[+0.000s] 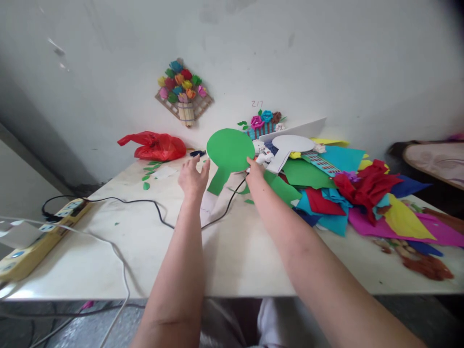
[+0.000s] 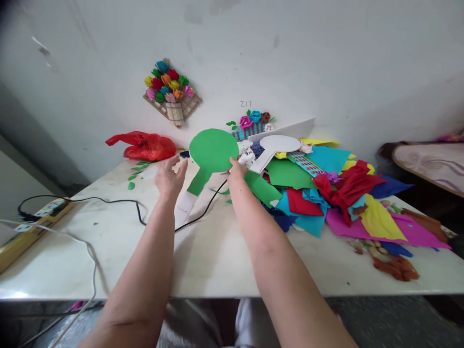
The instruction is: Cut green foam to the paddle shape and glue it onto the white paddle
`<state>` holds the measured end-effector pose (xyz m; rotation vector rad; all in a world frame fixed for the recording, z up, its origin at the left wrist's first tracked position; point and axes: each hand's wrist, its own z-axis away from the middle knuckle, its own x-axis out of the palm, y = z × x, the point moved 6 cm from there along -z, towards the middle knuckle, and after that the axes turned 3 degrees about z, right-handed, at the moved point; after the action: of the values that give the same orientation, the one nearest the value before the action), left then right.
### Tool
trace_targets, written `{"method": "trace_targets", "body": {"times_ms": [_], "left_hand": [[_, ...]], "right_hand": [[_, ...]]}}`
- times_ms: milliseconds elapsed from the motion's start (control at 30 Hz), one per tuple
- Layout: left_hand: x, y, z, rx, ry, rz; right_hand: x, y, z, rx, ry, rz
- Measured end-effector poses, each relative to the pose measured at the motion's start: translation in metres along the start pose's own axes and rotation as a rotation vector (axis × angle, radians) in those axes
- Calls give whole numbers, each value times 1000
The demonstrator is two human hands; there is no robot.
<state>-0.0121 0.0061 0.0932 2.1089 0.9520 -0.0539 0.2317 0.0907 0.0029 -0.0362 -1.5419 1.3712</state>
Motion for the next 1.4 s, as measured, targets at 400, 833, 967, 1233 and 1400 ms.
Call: {"method": "trace_targets", "body": {"times_ms": [400,833,967,1233,1400], "left_hand": [[94,-22,49,-514,-320,547],[58,-70,32,-725,60,1021],[45,-83,24,-696,-9,900],[66,-59,41,-726,109,1210],[81,-42,54,-727,39,1267]], "right_hand": [[15,19,44,70,-29,-21],[14,28,72,120,-195,54],[7,11,55,59,-190,64],[0,28,63,90,-159,52],[5,38,70,47,-205,-2]]}}
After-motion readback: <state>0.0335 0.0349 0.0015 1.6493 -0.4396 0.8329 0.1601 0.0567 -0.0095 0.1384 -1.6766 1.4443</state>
